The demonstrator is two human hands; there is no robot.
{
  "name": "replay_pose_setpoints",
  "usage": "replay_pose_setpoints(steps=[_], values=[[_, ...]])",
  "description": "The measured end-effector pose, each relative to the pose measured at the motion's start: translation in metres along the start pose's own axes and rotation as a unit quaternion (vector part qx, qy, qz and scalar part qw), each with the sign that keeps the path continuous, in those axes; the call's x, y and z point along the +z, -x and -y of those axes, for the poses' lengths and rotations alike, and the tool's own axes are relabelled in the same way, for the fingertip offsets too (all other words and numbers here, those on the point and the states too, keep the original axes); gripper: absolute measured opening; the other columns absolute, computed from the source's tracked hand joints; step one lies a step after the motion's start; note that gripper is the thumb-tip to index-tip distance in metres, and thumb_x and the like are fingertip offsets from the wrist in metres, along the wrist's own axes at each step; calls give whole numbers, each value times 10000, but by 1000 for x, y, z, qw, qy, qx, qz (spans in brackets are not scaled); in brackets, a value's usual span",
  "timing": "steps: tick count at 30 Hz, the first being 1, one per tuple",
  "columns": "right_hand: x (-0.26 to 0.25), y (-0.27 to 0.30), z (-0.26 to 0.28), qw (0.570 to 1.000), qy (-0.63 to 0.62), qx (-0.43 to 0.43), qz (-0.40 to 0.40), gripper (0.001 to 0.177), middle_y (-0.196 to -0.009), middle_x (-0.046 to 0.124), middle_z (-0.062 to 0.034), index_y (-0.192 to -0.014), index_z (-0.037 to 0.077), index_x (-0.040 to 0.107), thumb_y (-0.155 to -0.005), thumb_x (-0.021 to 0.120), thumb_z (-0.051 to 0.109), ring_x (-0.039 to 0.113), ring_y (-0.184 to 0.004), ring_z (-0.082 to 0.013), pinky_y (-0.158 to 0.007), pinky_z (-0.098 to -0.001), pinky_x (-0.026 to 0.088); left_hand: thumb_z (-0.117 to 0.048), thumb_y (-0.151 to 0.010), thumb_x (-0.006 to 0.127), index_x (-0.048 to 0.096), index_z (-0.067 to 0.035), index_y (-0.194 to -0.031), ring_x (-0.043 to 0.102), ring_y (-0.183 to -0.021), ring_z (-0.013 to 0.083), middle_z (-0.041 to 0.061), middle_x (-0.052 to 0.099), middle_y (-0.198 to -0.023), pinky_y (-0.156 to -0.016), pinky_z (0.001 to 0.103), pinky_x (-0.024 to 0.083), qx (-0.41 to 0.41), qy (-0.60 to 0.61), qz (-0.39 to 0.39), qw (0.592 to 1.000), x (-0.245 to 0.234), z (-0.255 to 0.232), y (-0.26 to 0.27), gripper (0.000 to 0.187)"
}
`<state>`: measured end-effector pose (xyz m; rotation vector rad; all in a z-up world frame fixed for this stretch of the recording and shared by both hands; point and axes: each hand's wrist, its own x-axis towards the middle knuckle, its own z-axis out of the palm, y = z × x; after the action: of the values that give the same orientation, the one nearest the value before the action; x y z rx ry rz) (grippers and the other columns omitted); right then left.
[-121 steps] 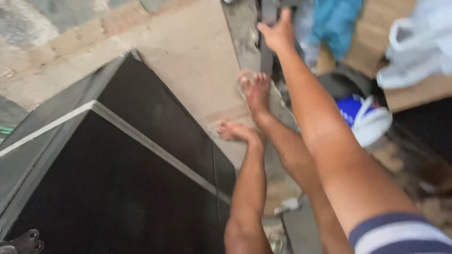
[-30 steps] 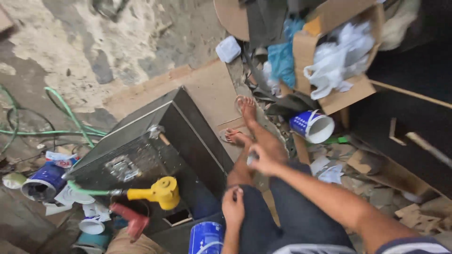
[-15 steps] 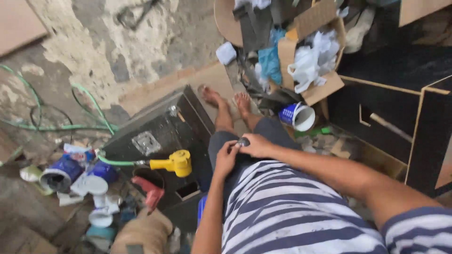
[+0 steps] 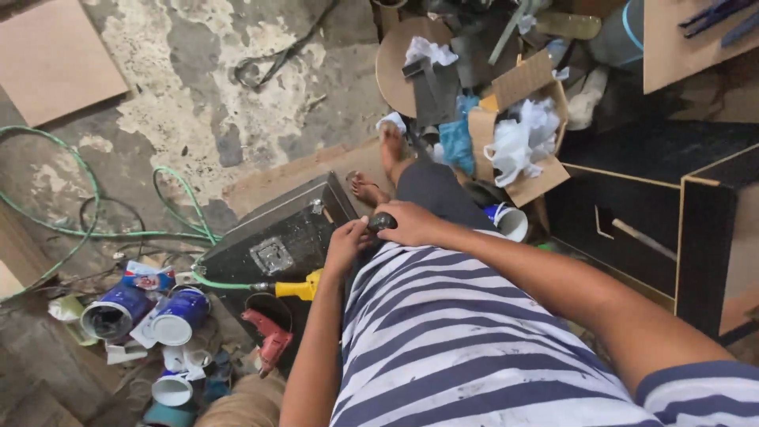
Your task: The person uses a power drill to make holes in a metal component attached to a large black speaker cabinet.
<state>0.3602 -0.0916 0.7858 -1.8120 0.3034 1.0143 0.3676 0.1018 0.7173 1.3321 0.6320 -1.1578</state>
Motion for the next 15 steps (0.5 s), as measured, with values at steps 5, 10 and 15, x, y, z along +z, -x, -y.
replay_pose_setpoints(steps=[5,10,15], values=[[-40,-29,46,995,59,-47,60,448,-1189,532,-240,-1326,125,519,-903,582,260,538,-1089,-484,-853,-573,470,-263,-926,675,658,27,-1037,675,-846,244,179,653,-912,-793,369,559,13,15,-39,999,-1,-59,12,310],[-86,-62,79,991,62,-64,101,453,-1270,484,-215,-1376,130,472,-933,527,204,540,-1129,-436,-908,-558,473,-275,-955,621,626,-7,-1077,691,-934,290,213,670,-983,-876,407,558,5,107,-58,993,18,-115,4,294],[-112,-83,113,989,59,-88,105,434,-1208,465,-188,-1327,63,496,-904,543,149,512,-1154,-410,-922,-503,481,-305,-981,553,395,77,-1401,549,-1206,366,287,524,-1245,-1048,503,397,5,231,-44,972,26,-154,1,589]])
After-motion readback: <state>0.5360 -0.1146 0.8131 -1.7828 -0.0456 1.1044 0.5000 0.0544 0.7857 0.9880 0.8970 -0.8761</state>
